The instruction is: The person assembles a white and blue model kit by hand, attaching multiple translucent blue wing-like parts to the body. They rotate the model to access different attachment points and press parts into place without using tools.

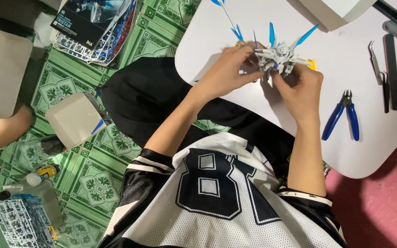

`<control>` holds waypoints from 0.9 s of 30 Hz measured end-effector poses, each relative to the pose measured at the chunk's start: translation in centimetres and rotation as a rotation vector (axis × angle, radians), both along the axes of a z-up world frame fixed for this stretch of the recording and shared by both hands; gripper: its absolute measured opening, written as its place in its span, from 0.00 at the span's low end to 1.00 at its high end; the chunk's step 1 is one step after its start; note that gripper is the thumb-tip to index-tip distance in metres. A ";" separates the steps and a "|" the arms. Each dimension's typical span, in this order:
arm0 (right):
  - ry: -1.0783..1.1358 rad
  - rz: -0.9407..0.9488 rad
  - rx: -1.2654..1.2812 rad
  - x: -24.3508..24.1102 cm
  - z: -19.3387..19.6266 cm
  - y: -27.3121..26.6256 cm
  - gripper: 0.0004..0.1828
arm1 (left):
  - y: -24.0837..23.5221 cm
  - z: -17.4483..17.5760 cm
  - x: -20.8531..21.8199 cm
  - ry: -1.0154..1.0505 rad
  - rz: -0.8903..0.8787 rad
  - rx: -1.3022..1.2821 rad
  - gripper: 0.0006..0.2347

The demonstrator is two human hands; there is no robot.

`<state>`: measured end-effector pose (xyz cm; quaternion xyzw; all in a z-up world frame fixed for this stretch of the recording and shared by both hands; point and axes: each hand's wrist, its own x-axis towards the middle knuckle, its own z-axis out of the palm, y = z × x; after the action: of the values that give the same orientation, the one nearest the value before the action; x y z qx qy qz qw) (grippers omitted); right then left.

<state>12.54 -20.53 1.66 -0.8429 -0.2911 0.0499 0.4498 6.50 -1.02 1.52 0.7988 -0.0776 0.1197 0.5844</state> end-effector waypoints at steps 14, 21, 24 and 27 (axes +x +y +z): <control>0.205 0.048 0.153 -0.5 -0.6 0.0 0.05 | -1.9 -1.4 0.2 0.030 0.208 0.130 0.17; 0.314 0.094 0.244 -0.7 -0.4 0.2 0.06 | -1.4 0.4 -0.2 0.044 0.188 0.009 0.07; 0.336 0.072 0.228 -0.4 -0.8 -0.3 0.05 | -1.9 0.4 -0.3 0.098 0.231 0.012 0.11; 0.321 0.102 0.170 -0.5 0.0 -0.5 0.15 | -2.1 0.1 -0.4 0.178 0.250 -0.022 0.17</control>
<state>12.06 -20.98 1.71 -0.7672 -0.2612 0.1816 0.5570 6.09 -3.08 1.58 0.8032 0.0760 0.1213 0.5782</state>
